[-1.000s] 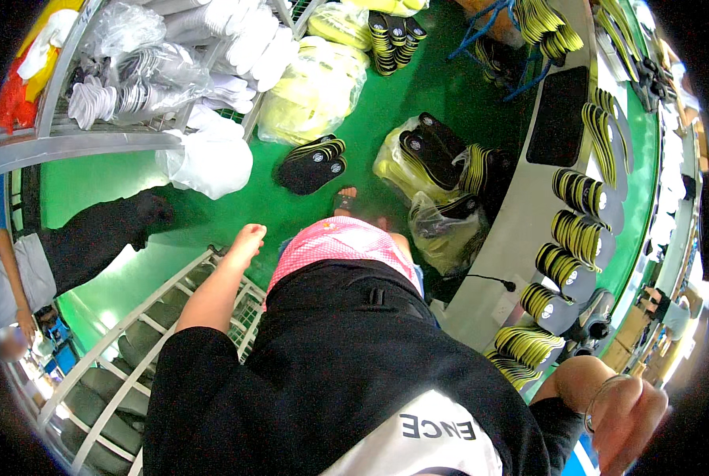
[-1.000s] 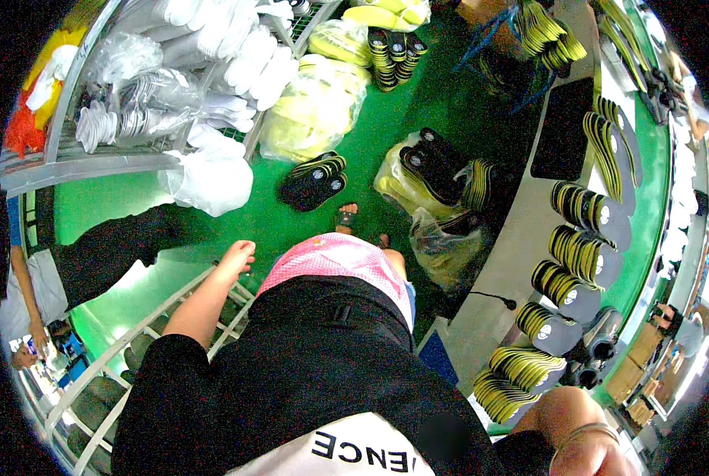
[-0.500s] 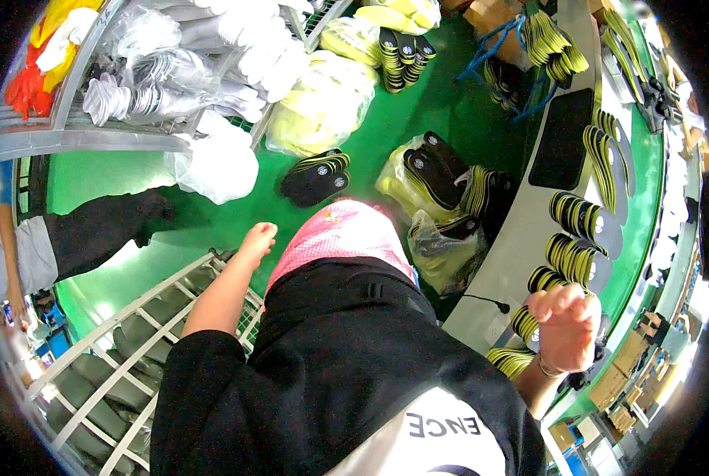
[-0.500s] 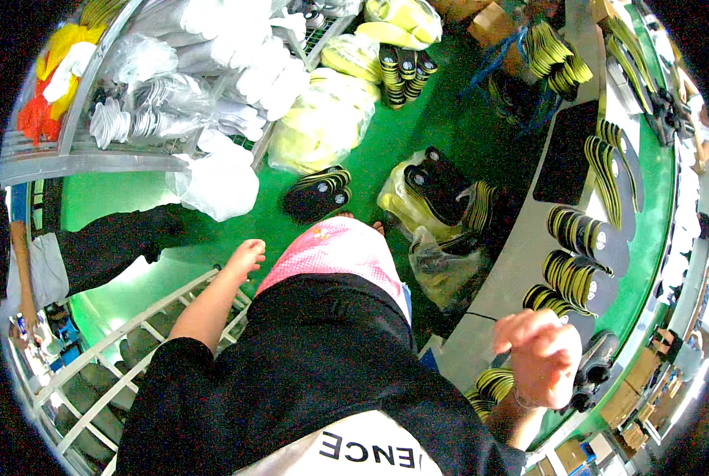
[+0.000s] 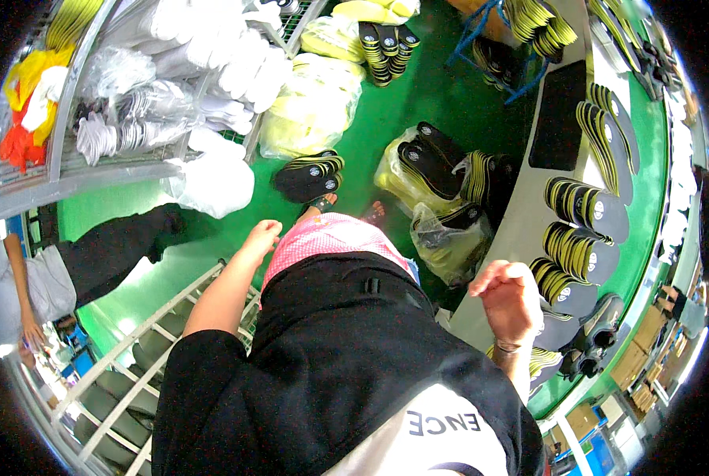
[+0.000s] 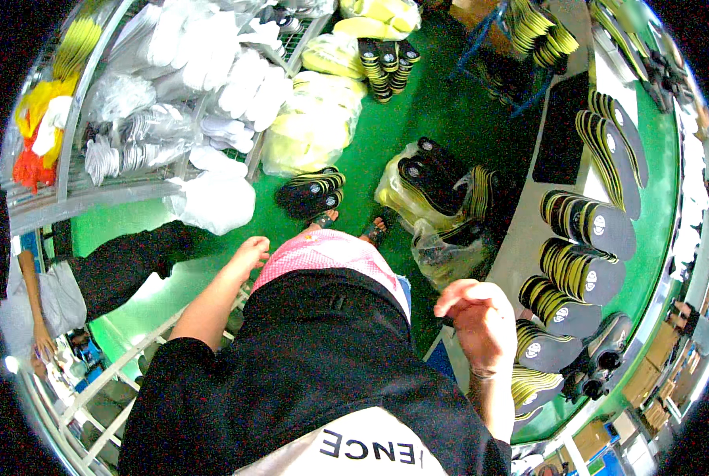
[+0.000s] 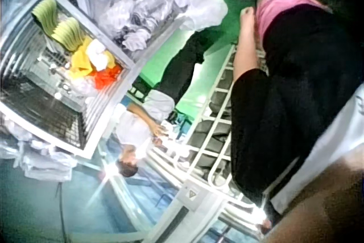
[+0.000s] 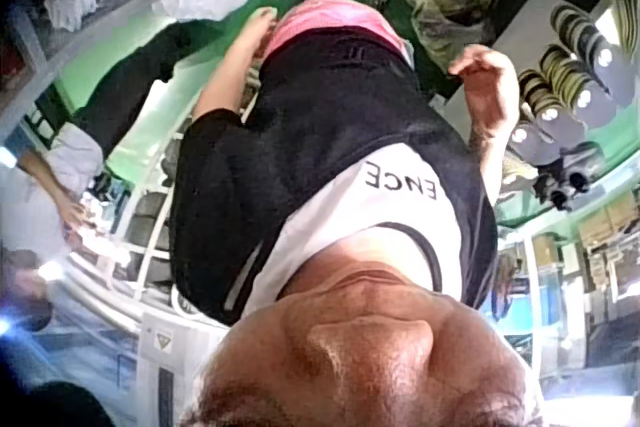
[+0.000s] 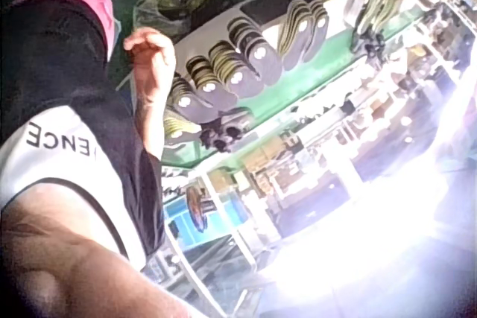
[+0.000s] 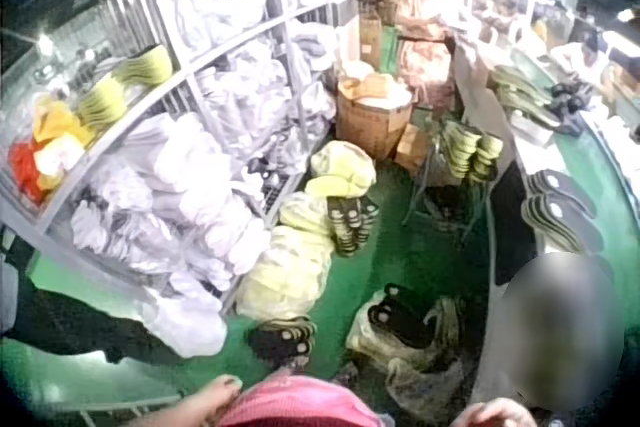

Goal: The person inserts insoles into shoes at a conveyor belt and then selects more shoe components from plastic bags on the floor.

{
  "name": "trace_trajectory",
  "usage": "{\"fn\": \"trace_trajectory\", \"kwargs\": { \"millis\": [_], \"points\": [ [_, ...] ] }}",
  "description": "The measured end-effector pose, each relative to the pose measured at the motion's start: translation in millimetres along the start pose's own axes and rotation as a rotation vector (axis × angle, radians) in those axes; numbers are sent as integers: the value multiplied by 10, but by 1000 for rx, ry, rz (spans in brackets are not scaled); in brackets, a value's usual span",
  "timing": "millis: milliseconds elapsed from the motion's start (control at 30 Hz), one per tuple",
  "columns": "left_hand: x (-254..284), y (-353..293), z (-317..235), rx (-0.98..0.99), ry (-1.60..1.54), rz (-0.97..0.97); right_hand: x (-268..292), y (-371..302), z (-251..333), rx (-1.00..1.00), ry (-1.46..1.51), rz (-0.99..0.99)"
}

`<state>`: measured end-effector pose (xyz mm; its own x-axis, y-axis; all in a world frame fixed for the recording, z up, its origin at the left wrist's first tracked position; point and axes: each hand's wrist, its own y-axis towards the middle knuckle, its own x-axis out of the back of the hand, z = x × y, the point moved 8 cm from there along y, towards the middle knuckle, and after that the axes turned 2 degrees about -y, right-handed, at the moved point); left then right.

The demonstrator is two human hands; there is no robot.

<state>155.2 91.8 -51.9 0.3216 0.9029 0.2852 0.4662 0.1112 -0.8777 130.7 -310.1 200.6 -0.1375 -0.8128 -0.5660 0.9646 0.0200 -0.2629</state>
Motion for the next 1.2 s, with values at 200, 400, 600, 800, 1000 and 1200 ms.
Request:
{"fn": "trace_trajectory", "kwargs": {
  "millis": [200,400,600,800,1000,1200],
  "points": [
    [-81,14,-157,-20,-75,-5,81,31,-310,-171,137,-33],
    [-205,162,54,31,-86,28,207,195,-364,-210,133,-76],
    [-149,523,-71,71,-128,-11,354,562,-409,-253,75,-107],
    [-375,1156,-804,-306,129,205,491,1169,-281,-283,81,-172],
    [-442,1598,-1944,-222,463,235,979,2063,-136,-299,-78,-327],
    [-45,2216,-2681,-105,861,513,1204,2884,498,-245,-215,-388]
  ]
}}
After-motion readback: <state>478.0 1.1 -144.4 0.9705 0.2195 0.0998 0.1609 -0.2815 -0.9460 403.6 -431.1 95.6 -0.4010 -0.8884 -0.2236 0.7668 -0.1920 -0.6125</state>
